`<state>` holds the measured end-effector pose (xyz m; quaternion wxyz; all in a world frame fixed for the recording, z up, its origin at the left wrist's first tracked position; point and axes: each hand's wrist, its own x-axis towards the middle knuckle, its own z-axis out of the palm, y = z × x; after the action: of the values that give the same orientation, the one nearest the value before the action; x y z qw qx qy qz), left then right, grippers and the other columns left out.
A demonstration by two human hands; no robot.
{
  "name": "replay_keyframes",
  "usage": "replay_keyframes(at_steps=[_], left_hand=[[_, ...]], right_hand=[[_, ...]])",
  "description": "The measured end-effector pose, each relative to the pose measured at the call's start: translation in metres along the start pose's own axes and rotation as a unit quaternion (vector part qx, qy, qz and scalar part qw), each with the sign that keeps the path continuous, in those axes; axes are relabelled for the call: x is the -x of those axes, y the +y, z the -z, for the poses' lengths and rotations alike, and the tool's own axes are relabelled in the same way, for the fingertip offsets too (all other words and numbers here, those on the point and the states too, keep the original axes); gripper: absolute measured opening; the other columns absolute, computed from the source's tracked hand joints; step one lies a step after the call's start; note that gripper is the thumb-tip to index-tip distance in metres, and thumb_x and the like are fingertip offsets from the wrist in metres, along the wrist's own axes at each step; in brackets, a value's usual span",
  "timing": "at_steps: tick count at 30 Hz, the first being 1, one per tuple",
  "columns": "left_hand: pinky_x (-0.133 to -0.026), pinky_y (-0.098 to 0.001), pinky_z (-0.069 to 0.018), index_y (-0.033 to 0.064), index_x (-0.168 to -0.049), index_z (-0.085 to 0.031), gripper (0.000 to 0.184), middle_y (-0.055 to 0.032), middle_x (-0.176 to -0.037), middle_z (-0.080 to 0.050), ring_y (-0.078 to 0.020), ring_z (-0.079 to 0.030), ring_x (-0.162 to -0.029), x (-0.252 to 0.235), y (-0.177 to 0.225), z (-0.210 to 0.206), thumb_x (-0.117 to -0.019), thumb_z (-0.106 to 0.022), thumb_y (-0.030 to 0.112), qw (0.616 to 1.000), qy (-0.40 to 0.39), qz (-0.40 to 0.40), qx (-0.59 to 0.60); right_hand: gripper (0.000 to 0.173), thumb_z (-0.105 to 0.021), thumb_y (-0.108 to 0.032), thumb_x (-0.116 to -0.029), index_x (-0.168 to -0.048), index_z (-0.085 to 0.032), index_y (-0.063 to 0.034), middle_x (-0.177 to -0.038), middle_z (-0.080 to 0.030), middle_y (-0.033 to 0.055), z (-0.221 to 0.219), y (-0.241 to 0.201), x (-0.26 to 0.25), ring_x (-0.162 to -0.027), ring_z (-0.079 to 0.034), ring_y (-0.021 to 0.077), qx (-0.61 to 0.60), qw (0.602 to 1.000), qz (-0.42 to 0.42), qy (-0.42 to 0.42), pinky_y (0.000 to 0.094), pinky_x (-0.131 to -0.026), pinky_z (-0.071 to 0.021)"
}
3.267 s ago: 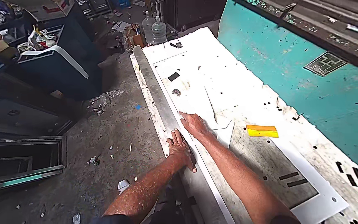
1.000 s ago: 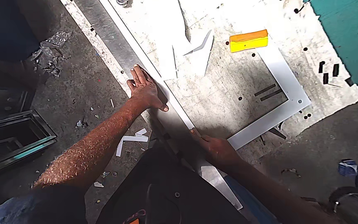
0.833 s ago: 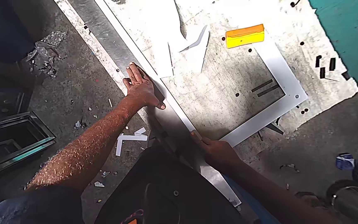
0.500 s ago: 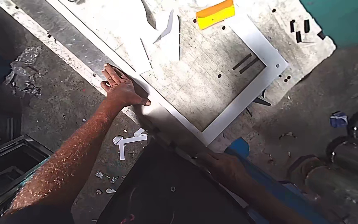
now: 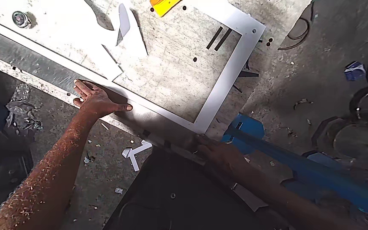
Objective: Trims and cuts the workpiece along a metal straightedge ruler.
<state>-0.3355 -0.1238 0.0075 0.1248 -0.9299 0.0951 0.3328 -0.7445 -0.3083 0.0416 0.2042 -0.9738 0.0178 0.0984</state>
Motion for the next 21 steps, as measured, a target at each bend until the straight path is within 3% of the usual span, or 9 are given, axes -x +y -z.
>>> replay_keyframes(at_steps=[3,6,10,15,21], left_hand=[[-0.115,-0.0744,-0.0184,-0.0092,-0.159,0.004,0.177,-0.0346,-0.164,0.021,-0.0506,0.004,-0.155,-0.001,0.001,0.000,-0.0374,-0.088,0.082,1.000,0.004,0.003,0.000],[-0.115,-0.0747,-0.0175,-0.0093,-0.159,0.003,0.178,-0.0339,-0.164,0.022,-0.0498,0.004,-0.156,-0.002,-0.002,-0.001,-0.0360,-0.087,0.083,1.000,0.011,-0.004,0.007],[-0.116,-0.0731,-0.0201,-0.0102,-0.159,-0.001,0.179,-0.0352,-0.164,0.020,-0.0508,0.003,-0.155,-0.002,-0.003,-0.003,-0.0333,-0.083,0.088,1.000,0.013,-0.011,-0.007],[-0.119,-0.0710,-0.0149,-0.0085,-0.159,0.000,0.181,-0.0343,-0.164,0.019,-0.0485,0.004,-0.156,0.002,-0.006,-0.005,-0.0312,-0.082,0.089,0.999,0.025,-0.020,0.017],[-0.118,-0.0716,-0.0136,-0.0093,-0.159,0.000,0.174,-0.0341,-0.165,0.016,-0.0494,0.004,-0.156,0.057,0.020,-0.030,-0.0403,-0.079,0.090,0.997,0.026,-0.052,0.040]], right_hand=[[0.021,-0.043,-0.011,-0.1075,-0.101,-0.062,-0.0058,-0.136,-0.068,0.0117,-0.003,0.001,-0.002,-0.124,-0.068,0.0268,0.019,1.000,-0.008,-0.006,0.0399,-0.096,-0.0586],[0.022,-0.043,-0.009,-0.1057,-0.101,-0.065,-0.0076,-0.137,-0.068,0.0087,-0.007,-0.005,-0.003,-0.129,-0.064,0.0283,0.051,0.998,-0.030,-0.010,0.0513,-0.109,-0.0489],[0.019,-0.050,-0.005,-0.1006,-0.100,-0.069,-0.0075,-0.130,-0.072,0.0103,-0.001,-0.015,-0.011,-0.133,-0.059,0.0396,0.077,0.995,-0.061,-0.027,0.0607,-0.112,-0.0422],[0.019,-0.055,-0.018,-0.1028,-0.099,-0.072,-0.0101,-0.121,-0.076,0.0063,0.003,-0.019,-0.017,-0.131,-0.061,0.0390,0.092,0.994,-0.064,-0.014,0.0683,-0.115,-0.0351],[0.018,-0.060,-0.018,-0.0994,-0.092,-0.074,-0.0114,-0.104,-0.079,0.0040,0.002,-0.015,-0.019,-0.125,-0.065,0.0387,0.104,0.994,-0.042,-0.004,0.0710,-0.116,-0.0305]])
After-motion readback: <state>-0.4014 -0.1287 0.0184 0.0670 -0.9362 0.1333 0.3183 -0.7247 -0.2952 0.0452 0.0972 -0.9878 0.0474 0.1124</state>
